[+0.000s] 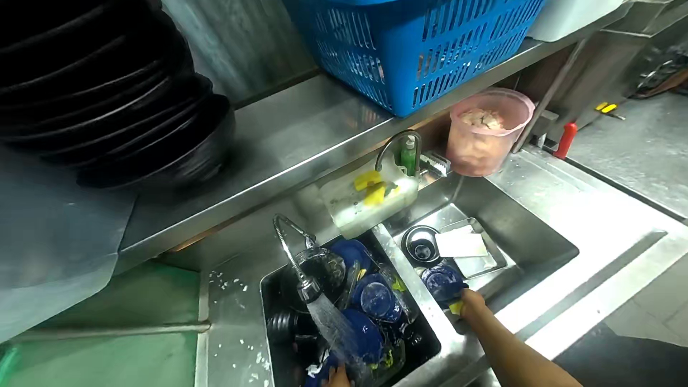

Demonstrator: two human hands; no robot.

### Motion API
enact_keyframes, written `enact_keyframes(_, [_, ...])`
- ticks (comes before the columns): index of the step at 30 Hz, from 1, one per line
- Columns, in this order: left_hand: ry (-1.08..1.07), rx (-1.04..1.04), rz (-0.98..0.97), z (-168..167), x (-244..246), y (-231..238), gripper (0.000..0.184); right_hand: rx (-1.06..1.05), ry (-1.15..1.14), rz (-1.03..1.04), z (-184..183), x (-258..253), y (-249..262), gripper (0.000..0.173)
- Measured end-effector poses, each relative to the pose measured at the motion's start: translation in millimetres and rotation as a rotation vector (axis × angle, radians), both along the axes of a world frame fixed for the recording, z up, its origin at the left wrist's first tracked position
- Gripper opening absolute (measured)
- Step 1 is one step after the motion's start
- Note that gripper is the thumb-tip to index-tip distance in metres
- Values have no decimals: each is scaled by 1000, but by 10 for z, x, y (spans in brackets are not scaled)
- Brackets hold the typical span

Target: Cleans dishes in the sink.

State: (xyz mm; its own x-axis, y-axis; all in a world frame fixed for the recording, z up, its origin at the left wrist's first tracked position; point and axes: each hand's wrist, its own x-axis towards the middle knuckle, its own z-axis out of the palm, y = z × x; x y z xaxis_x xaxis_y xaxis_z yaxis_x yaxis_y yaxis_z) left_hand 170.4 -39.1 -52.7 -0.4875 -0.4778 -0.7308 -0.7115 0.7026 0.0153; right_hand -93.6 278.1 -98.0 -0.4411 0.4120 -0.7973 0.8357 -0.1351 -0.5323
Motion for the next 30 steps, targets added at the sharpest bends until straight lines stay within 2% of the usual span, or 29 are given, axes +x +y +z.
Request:
enact_keyframes(5, [69, 10, 50, 78, 63, 17, 47, 64, 44, 191, 58, 27, 133, 38])
enact_keyframes(8, [261, 41, 223, 337, 54, -24, 45, -10, 123, 244, 148, -24, 147, 33])
enact_keyframes(10, [543, 99, 455, 626, 56, -49, 39, -59, 189, 251, 357, -65, 56, 31])
enact_keyframes(12, [849, 210, 781, 897, -4, -27, 33, -26, 271, 341, 682, -110, -127, 39])
enact_keyframes(15, [1137, 584, 1255, 1164, -228, 19, 37, 48, 488, 642, 1096, -80, -565, 46])
enact_keyframes(17, [1246, 844, 1436, 1199, -420, 46, 42, 54, 611, 916, 1422, 99, -960, 46])
enact_keyframes(20, [1358, 1120, 1450, 1104, -695, 155, 66, 27, 824, 1429, 1770, 595, -1525, 51])
enact_keyframes(21, [1353, 1148, 1416, 1088, -759, 212, 67, 34, 912, 1584, 1840, 771, -1694, 49])
enact_keyframes(22, [1319, 1123, 1402, 1103, -806, 287, 54, 55, 990, 1720, 1878, 905, -1853, 47])
enact_keyframes(23, [1269, 1086, 1404, 1142, -838, 364, 32, 94, 1063, 1826, 1890, 975, -1994, 45])
enact_keyframes(24, [1240, 1111, 1389, 1170, -843, 418, 26, 146, 1125, 1883, 1888, 974, -2114, 44])
enact_keyframes(25, [1226, 1161, 1347, 1180, -836, 450, 28, 198, 1158, 1900, 1871, 903, -2206, 43])
enact_keyframes(28, [1241, 1347, 1247, 1127, -800, 495, 64, 327, 1046, 1812, 1775, 453, -2352, 38])
enact_keyframes(30, [1242, 1373, 1213, 1095, -753, 518, 67, 372, 899, 1692, 1692, 192, -2349, 38])
